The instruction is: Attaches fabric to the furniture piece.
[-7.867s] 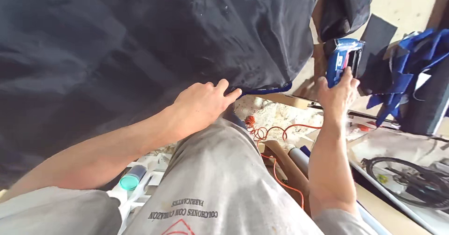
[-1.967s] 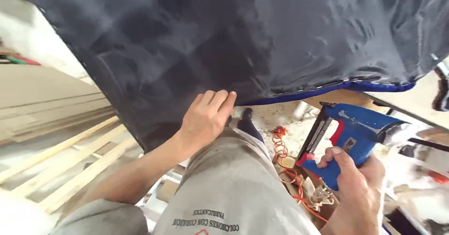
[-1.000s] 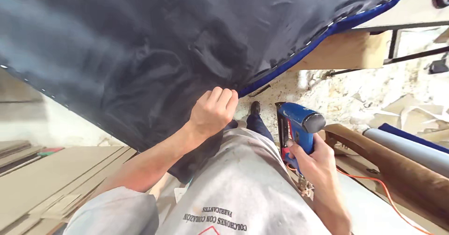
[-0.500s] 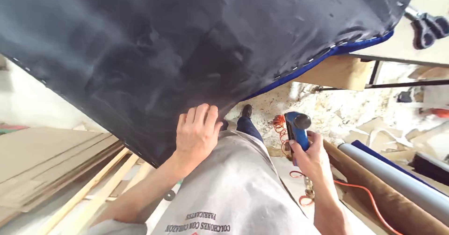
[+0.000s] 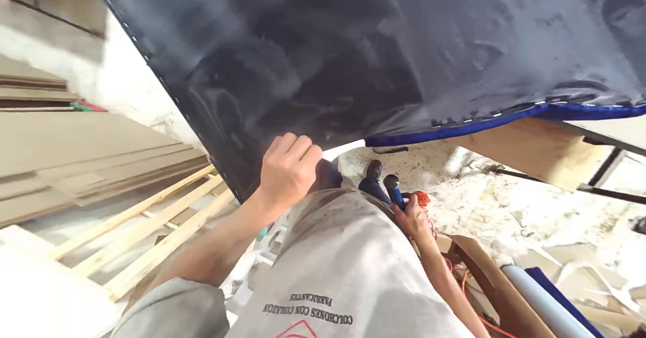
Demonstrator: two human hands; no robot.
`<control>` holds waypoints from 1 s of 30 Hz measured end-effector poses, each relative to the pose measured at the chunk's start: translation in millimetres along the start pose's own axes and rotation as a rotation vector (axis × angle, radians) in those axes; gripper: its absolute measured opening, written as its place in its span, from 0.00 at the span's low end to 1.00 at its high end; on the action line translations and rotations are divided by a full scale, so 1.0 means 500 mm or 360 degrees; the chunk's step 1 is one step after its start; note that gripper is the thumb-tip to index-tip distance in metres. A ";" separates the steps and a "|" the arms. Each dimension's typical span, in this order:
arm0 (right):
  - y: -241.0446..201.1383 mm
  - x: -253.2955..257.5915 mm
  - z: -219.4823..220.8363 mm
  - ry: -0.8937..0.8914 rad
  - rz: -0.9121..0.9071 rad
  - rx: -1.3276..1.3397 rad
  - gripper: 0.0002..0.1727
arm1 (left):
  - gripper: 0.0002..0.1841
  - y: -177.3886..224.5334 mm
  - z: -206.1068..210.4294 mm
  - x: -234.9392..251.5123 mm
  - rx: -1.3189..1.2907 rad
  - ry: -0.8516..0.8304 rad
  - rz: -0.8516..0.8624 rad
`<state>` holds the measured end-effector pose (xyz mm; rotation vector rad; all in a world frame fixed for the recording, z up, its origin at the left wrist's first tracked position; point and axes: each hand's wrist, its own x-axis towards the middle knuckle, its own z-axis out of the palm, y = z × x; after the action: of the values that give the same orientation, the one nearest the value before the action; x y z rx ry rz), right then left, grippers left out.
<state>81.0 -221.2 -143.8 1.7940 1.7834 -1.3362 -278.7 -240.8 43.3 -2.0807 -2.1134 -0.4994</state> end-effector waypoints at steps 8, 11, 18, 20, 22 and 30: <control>0.015 0.009 -0.022 -0.0027 -0.0109 -0.0085 0.35 | 0.09 0.016 0.025 -0.018 -0.0110 -0.0017 -0.0102; 0.010 0.013 -0.038 -0.0009 -0.0037 -0.0070 0.35 | 0.15 0.022 0.031 -0.020 -0.0054 -0.0146 -0.0072; 0.006 0.018 -0.050 0.0037 -0.0012 -0.0084 0.34 | 0.07 0.000 0.040 0.001 -0.0154 0.0115 -0.0020; -0.002 0.014 -0.048 0.0040 -0.0003 -0.0083 0.34 | 0.06 -0.006 0.044 0.001 -0.0146 0.0208 0.0025; -0.009 0.007 -0.041 0.0030 0.0005 -0.0063 0.33 | 0.06 -0.012 0.049 -0.002 -0.0148 0.0274 0.0082; -0.023 -0.031 -0.003 0.0006 0.0026 -0.0097 0.35 | 0.17 0.005 0.037 -0.003 -0.0154 0.0003 0.0053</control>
<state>74.1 -227.5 -126.9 1.7762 1.7879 -1.2594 -273.5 -236.2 25.9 -2.1611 -2.0895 -0.6107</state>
